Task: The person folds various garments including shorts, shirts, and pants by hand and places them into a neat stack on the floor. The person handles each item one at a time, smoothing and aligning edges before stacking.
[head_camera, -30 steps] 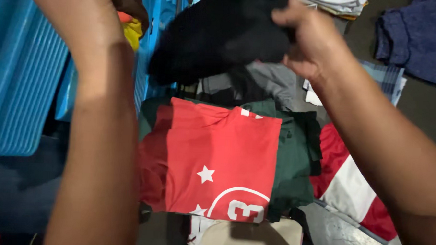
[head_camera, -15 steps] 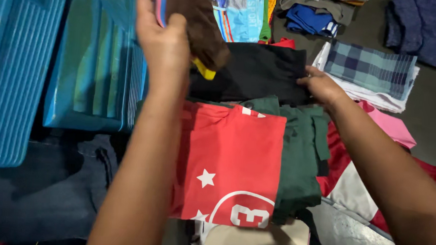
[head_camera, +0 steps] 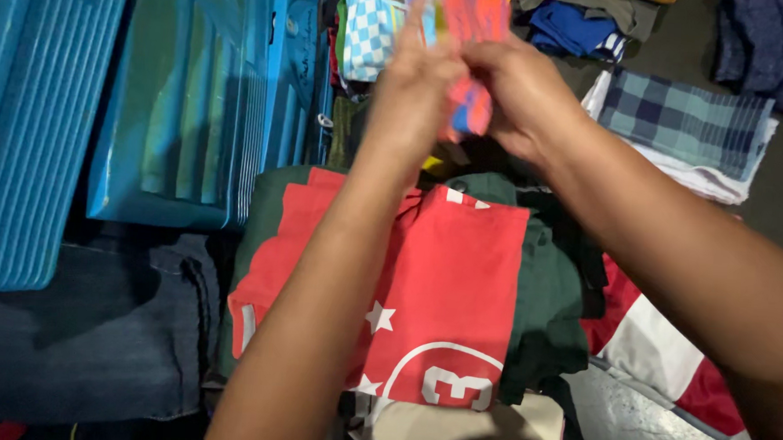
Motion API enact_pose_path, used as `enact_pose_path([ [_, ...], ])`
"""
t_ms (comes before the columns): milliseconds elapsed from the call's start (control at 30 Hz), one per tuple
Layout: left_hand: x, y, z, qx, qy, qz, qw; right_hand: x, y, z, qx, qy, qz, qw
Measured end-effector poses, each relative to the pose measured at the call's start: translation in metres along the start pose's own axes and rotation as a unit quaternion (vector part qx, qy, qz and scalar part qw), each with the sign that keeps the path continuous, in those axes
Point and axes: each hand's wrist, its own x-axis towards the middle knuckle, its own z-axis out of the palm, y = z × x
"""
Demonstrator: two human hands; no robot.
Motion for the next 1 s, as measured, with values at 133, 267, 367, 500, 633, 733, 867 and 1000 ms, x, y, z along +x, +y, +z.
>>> enact_pose_path([
  [133,-0.002,-0.010,-0.033,0.021,0.127,0.180,0.975,0.029,0.000,0.002,0.064,0.049,0.035,0.996],
  [267,-0.005,-0.032,-0.048,0.019,0.110,0.201,0.973,0.020,-0.003,-0.035,0.080,-0.014,0.039,0.996],
  [367,-0.006,-0.068,-0.043,0.101,0.084,0.115,0.985,0.002,0.025,-0.078,-0.003,0.083,0.105,0.991],
  [500,-0.021,-0.109,-0.035,0.332,0.018,-0.013,0.943,-0.026,0.056,-0.134,-0.234,0.166,0.234,0.929],
  [633,-0.025,-0.106,-0.032,0.278,0.081,0.024,0.957,-0.043,0.048,-0.155,-0.315,0.243,0.214,0.892],
  [733,-0.031,-0.077,-0.029,0.236,0.104,0.038,0.965,-0.060,0.021,-0.127,-0.452,0.210,0.062,0.865],
  [867,-0.062,-0.027,-0.011,0.292,0.083,0.193,0.933,-0.113,-0.010,-0.042,-0.517,0.021,-0.115,0.848],
  [1000,-0.130,0.025,0.006,0.260,0.016,0.245,0.934,-0.181,-0.022,0.051,-0.604,-0.030,-0.142,0.784],
])
